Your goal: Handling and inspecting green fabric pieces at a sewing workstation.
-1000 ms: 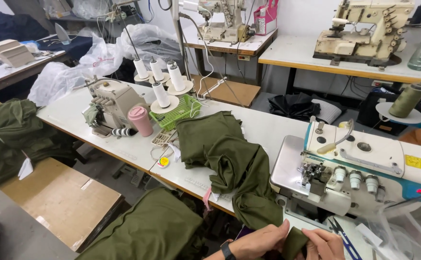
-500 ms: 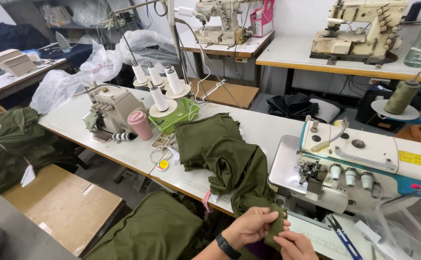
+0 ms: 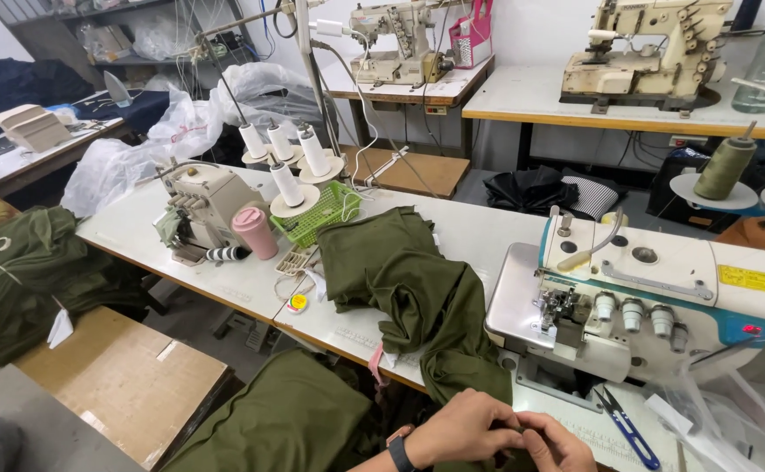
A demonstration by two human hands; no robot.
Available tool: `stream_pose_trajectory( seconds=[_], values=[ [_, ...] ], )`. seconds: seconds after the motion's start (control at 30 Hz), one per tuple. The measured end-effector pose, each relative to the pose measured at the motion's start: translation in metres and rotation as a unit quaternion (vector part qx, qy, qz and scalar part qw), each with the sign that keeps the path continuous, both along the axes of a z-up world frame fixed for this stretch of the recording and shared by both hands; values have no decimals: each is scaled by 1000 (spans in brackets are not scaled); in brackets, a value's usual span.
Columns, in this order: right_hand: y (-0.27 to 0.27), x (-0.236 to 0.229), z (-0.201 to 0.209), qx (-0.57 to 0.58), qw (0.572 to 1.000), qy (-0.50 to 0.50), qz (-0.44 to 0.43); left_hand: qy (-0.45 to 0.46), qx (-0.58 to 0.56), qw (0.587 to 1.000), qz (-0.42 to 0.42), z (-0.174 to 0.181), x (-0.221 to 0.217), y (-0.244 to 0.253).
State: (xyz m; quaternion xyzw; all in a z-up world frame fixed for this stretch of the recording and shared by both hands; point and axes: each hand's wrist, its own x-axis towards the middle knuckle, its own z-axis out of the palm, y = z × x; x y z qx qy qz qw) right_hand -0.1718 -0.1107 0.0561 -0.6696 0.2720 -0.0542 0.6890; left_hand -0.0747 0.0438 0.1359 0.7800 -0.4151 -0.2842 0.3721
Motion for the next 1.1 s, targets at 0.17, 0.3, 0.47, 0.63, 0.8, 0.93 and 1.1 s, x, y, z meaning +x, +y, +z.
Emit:
stream_pose_trajectory(
  seconds=[0.17, 0.3, 0.47, 0.63, 0.8, 0.93, 1.1],
  values=[
    [-29, 7, -82, 19, 998, -65, -9, 15, -44, 999, -5, -2, 12, 7],
    [-31, 6, -84, 67, 983, -170, -11, 42, -89, 995, -24, -3, 18, 12],
    [-27, 3, -62, 10, 979, -202, -16, 119, -108, 987, -27, -12, 24, 16],
    [-19, 9, -50, 78, 995, -41, -48, 115, -106, 988, -15, -13, 28, 16],
    [-30, 8, -28, 35, 996, -73, -44, 104, -105, 988, -53, -20, 37, 16],
    [-44, 19, -18, -98, 994, -38, -20, 147, -133, 980, -27, -32, 54, 9],
    [-47, 34, -18, -86, 980, -179, 8, 161, -237, 955, 73, -46, 82, 0]
  ],
)
